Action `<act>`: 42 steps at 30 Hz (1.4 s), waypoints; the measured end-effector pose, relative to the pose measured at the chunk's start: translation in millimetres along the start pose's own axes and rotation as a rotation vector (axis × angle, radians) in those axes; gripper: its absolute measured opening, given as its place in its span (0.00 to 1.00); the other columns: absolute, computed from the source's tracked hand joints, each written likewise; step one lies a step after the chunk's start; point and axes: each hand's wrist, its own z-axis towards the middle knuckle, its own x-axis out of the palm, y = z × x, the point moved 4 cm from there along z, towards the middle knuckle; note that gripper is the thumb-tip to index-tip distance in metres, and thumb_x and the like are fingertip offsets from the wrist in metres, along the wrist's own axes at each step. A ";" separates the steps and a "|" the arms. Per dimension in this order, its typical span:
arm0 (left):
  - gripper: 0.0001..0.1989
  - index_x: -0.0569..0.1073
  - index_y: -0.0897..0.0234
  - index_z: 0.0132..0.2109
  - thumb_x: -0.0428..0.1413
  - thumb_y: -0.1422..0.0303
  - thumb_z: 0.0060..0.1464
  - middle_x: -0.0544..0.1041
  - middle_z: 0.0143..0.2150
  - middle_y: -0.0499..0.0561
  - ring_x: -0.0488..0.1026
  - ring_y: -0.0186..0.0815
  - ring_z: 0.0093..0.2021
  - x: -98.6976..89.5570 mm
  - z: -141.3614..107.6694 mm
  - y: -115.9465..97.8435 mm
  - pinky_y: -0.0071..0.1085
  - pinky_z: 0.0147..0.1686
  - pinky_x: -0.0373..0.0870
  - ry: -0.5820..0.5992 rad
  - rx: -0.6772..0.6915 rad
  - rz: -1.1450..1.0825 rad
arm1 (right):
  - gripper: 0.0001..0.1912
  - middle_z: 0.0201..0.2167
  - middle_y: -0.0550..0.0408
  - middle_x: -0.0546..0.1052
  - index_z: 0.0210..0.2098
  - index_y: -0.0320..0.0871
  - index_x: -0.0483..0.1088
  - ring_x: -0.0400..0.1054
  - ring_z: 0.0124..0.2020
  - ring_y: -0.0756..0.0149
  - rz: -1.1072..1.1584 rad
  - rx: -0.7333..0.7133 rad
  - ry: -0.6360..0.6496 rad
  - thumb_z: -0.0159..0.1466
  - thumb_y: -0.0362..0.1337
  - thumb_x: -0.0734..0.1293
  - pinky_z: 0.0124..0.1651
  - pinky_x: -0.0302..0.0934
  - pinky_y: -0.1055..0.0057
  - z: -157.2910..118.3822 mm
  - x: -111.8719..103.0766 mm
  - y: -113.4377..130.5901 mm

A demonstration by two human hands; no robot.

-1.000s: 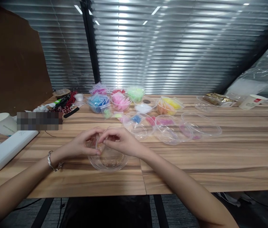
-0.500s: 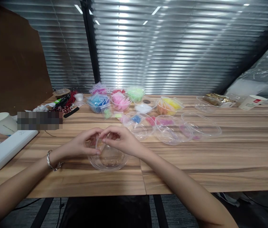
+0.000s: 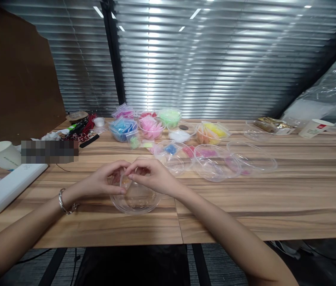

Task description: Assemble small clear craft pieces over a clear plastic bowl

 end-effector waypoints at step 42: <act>0.26 0.65 0.59 0.55 0.60 0.55 0.53 0.71 0.44 0.50 0.65 0.30 0.37 1.0 -1.9 -0.2 0.25 0.36 0.62 -0.035 0.039 0.123 | 0.12 0.31 0.54 0.75 0.33 0.39 0.71 0.65 0.32 0.69 -0.677 0.036 -0.045 0.58 0.24 0.57 0.35 0.53 0.73 -7.0 2.4 -4.4</act>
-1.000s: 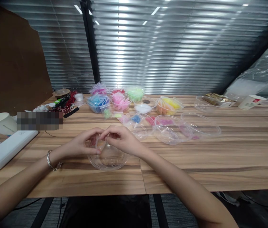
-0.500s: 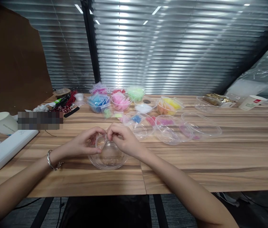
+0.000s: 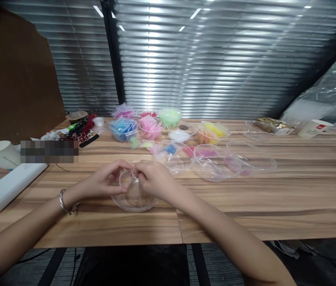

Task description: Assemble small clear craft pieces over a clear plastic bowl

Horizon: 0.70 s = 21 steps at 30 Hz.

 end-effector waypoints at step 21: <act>0.27 0.64 0.62 0.54 0.59 0.53 0.53 0.70 0.46 0.53 0.67 0.32 0.40 3.5 1.9 -3.6 0.26 0.37 0.65 0.020 -0.011 0.014 | 0.11 0.25 0.58 0.75 0.29 0.44 0.75 0.60 0.23 0.73 -0.109 -0.072 0.628 0.57 0.30 0.60 0.27 0.46 0.73 -9.7 8.0 11.0</act>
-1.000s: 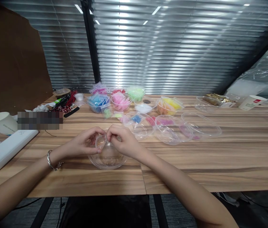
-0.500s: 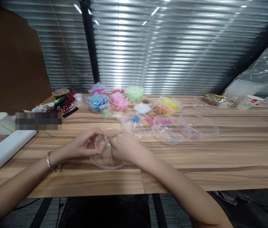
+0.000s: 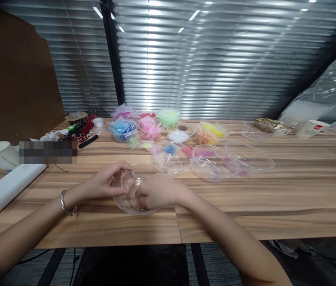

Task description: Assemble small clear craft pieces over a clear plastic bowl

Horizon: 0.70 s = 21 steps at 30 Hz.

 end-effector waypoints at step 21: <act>0.26 0.64 0.59 0.56 0.59 0.55 0.54 0.70 0.50 0.52 0.68 0.35 0.48 1.8 0.7 1.8 0.30 0.45 0.67 0.033 -0.001 -0.083 | 0.10 0.31 0.58 0.72 0.32 0.36 0.71 0.62 0.29 0.78 0.239 -0.306 0.199 0.57 0.21 0.61 0.32 0.54 0.81 -1.4 4.5 3.5</act>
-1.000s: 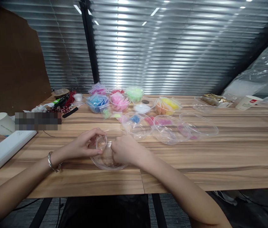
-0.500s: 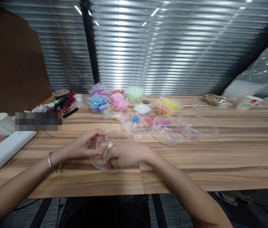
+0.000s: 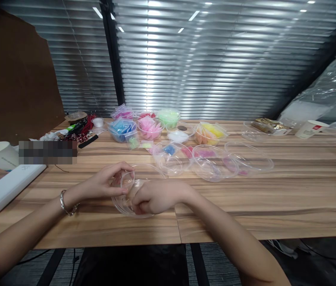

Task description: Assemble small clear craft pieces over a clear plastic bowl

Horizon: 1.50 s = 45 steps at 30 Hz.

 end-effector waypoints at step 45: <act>0.27 0.63 0.59 0.58 0.58 0.56 0.56 0.70 0.54 0.54 0.68 0.38 0.52 0.1 -1.7 0.2 0.28 0.42 0.68 0.007 0.015 0.015 | 0.10 0.38 0.50 0.76 0.42 0.34 0.73 0.70 0.37 0.75 0.555 -0.105 0.004 0.62 0.33 0.69 0.41 0.66 0.81 -11.0 -11.9 -1.6</act>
